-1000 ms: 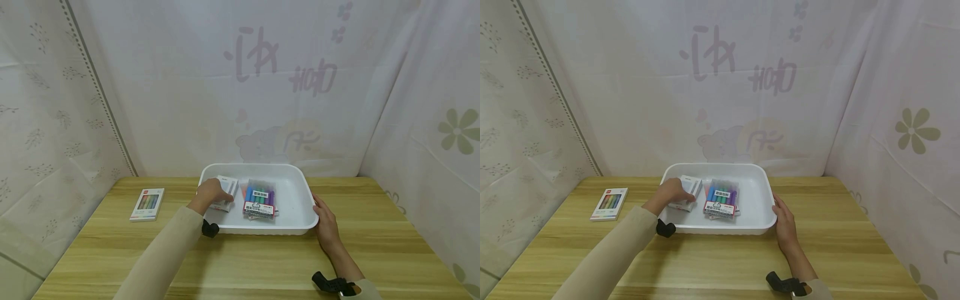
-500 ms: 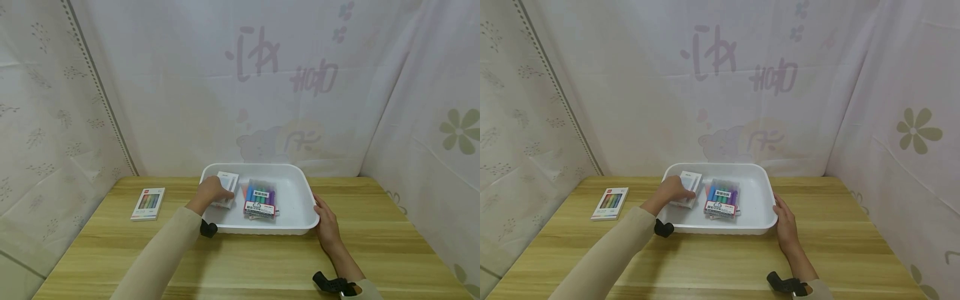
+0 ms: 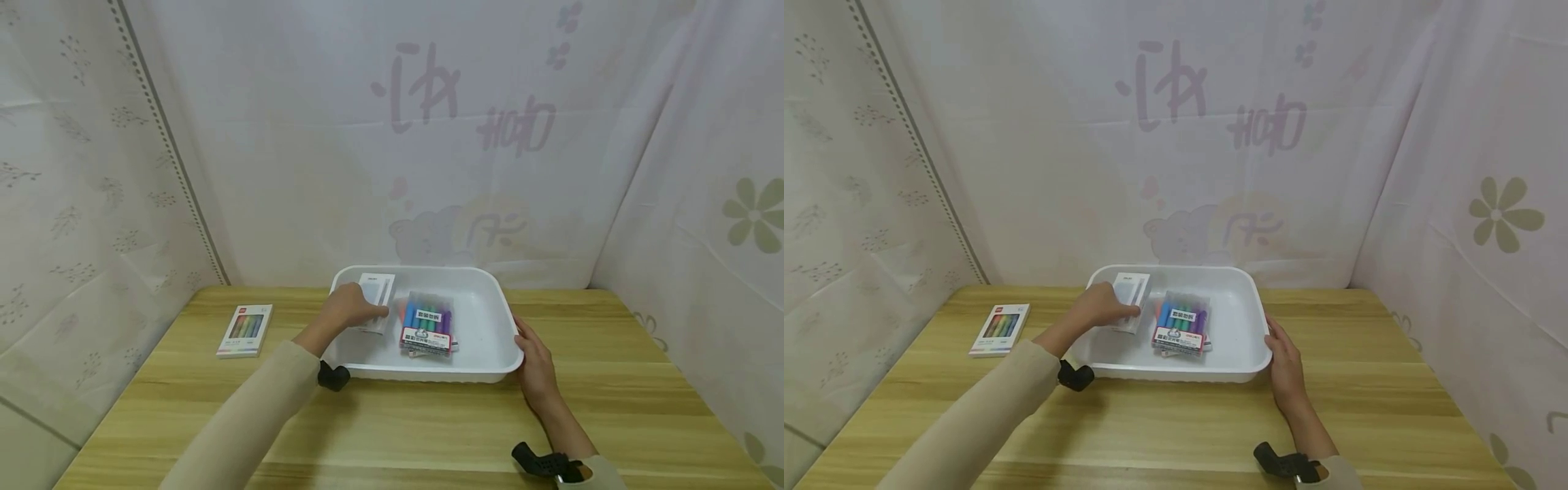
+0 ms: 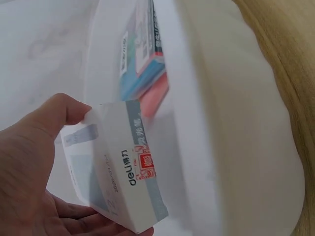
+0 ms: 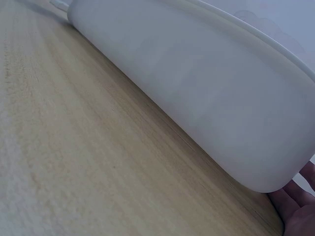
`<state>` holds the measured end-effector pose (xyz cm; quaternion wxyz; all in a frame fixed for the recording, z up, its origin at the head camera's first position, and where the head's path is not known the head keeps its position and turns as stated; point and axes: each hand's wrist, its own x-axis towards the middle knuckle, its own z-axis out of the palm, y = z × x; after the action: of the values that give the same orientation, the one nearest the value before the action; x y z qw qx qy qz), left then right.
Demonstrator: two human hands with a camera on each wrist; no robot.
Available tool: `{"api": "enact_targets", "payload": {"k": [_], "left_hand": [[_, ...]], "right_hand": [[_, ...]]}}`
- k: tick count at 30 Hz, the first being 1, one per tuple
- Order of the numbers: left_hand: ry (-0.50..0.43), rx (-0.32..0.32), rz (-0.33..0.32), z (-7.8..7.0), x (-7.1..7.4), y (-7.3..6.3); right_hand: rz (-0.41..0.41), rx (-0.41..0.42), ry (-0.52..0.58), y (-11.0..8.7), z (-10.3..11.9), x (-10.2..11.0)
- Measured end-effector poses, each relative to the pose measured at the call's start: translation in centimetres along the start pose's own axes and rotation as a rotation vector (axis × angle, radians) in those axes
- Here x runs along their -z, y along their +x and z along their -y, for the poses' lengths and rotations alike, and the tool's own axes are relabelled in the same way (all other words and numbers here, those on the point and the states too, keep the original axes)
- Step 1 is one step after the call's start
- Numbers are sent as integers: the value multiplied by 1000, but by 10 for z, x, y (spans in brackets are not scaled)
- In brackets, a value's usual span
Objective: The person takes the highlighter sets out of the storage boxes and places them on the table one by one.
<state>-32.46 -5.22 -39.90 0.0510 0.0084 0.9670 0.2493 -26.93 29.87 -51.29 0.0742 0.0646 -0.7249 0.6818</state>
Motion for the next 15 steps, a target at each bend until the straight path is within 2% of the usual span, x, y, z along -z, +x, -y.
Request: {"api": "enact_targets", "payload": {"k": [15], "left_hand": [[-38, -8, -20, 3, 14, -16]], "right_hand": [[-6, 2, 16, 2, -2, 1]]}}
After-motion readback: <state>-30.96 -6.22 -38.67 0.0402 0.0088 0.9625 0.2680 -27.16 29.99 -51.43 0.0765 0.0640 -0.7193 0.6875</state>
